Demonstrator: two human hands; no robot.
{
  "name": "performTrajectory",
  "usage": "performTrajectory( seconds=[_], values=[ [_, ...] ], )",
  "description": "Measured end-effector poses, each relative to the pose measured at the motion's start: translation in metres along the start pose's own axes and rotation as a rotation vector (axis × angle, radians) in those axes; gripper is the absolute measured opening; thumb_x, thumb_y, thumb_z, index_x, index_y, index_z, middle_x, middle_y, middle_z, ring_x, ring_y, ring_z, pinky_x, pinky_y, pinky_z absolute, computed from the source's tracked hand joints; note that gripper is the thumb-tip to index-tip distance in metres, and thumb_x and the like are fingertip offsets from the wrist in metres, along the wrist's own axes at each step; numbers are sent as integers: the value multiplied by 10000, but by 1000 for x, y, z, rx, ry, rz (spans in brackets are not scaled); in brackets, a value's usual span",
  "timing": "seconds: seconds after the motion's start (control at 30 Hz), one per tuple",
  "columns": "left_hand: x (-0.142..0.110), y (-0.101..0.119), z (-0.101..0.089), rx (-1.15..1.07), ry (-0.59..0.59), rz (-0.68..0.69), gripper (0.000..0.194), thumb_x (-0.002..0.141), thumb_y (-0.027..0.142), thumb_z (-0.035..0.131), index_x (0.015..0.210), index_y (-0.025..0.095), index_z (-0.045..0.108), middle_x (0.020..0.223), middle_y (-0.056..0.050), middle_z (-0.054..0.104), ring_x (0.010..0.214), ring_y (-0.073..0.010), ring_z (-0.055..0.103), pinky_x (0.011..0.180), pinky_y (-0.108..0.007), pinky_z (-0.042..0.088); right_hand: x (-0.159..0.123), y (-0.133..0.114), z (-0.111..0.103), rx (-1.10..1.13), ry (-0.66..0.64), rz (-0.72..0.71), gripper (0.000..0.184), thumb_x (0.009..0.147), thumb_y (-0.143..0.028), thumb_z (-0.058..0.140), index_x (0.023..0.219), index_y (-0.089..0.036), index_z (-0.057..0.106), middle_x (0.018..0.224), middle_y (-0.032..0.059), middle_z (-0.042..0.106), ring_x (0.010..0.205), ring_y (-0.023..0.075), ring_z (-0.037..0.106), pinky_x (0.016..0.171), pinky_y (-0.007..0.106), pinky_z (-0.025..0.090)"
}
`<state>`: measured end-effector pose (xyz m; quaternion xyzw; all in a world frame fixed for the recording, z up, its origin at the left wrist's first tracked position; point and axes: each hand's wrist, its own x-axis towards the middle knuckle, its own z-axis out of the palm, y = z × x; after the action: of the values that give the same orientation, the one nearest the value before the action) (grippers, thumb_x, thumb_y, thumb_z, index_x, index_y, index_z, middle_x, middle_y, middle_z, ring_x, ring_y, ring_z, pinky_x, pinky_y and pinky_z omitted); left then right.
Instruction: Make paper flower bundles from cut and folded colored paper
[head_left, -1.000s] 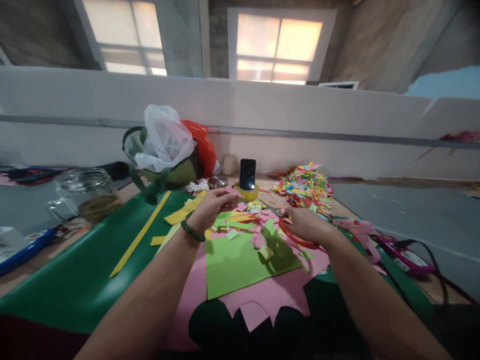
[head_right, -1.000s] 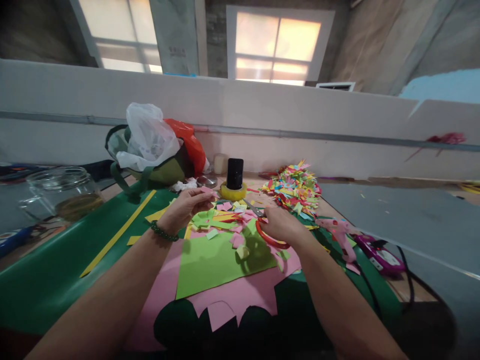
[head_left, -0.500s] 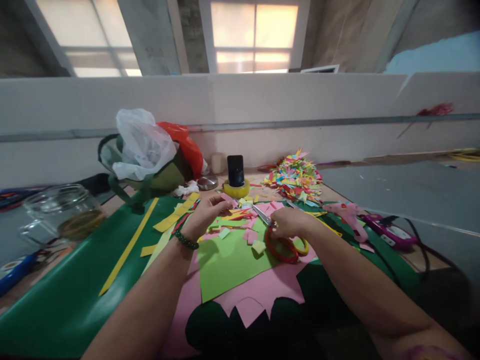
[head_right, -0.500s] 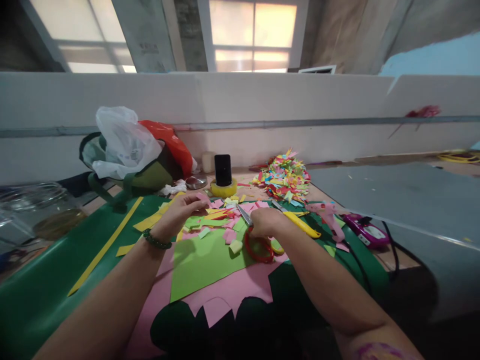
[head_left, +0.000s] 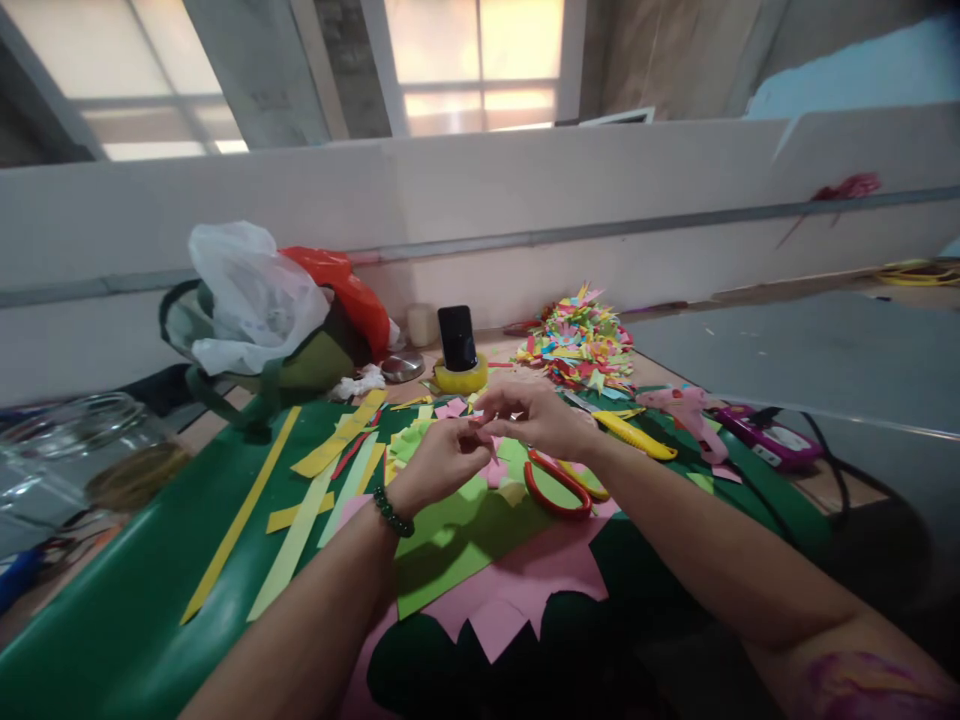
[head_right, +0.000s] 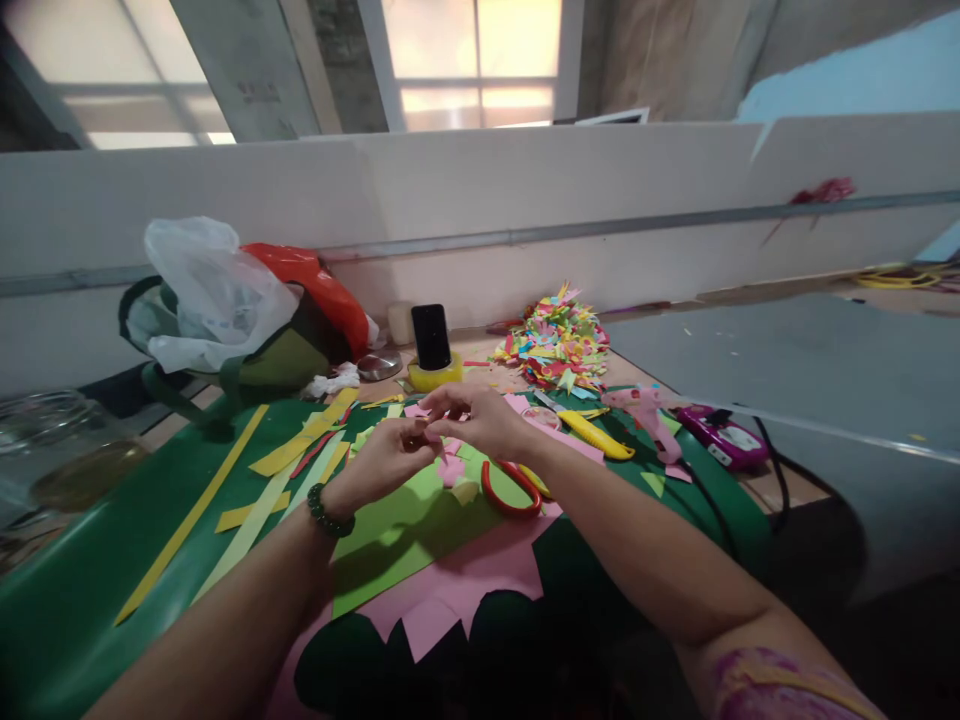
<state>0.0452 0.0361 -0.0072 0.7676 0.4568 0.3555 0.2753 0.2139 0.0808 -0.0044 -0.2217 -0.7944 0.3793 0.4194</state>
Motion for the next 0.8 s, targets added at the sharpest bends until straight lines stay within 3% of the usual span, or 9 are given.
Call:
performTrajectory(
  seconds=[0.17, 0.27, 0.4, 0.47, 0.6, 0.8],
  values=[
    [0, 1, 1, -6, -8, -17, 181, 661, 221, 534, 489, 170, 506, 494, 36, 468, 494, -86, 401, 475, -214, 299, 0, -1, 1, 100, -78, 56, 269, 711, -176, 684, 979, -168, 656, 754, -10, 639, 683, 118, 583, 641, 253, 468],
    [0, 3, -1, -69, -37, -49, 196, 683, 280, 616, 538, 162, 558, 519, 30, 497, 520, -98, 438, 491, -218, 320, 1, 1, 0, 208, -127, 88, 223, 717, -197, 695, 930, -168, 634, 739, -18, 617, 675, 111, 575, 628, 245, 463],
    [0, 3, -8, -436, -163, -200, 445, 772, 588, 599, 788, 151, 677, 799, -65, 680, 748, -183, 629, 656, -268, 474, 4, 4, -4, 393, -94, 91, 262, 718, -287, 753, 914, -177, 620, 752, -17, 619, 642, 97, 567, 576, 225, 447],
    [1, -1, -9, -606, -212, -254, 530, 766, 662, 591, 840, 146, 688, 903, -106, 706, 811, -206, 662, 707, -294, 500, 5, 5, -7, 448, -63, 98, 271, 708, -310, 780, 884, -175, 623, 739, -24, 612, 616, 86, 558, 559, 218, 438],
    [2, -9, -8, -669, -214, -226, 450, 709, 573, 734, 820, 138, 696, 845, -84, 701, 745, -165, 652, 700, -272, 505, 5, 5, -10, 491, -56, 107, 271, 686, -317, 813, 824, -168, 633, 741, -26, 614, 630, 82, 570, 575, 216, 447],
    [3, -4, -9, -692, -177, -295, 278, 680, 385, 781, 728, 135, 668, 741, -40, 666, 694, -132, 629, 644, -226, 488, 7, 7, -8, 458, -47, 86, 243, 687, -309, 818, 762, -154, 646, 711, -26, 621, 632, 80, 566, 583, 213, 445]
  ],
)
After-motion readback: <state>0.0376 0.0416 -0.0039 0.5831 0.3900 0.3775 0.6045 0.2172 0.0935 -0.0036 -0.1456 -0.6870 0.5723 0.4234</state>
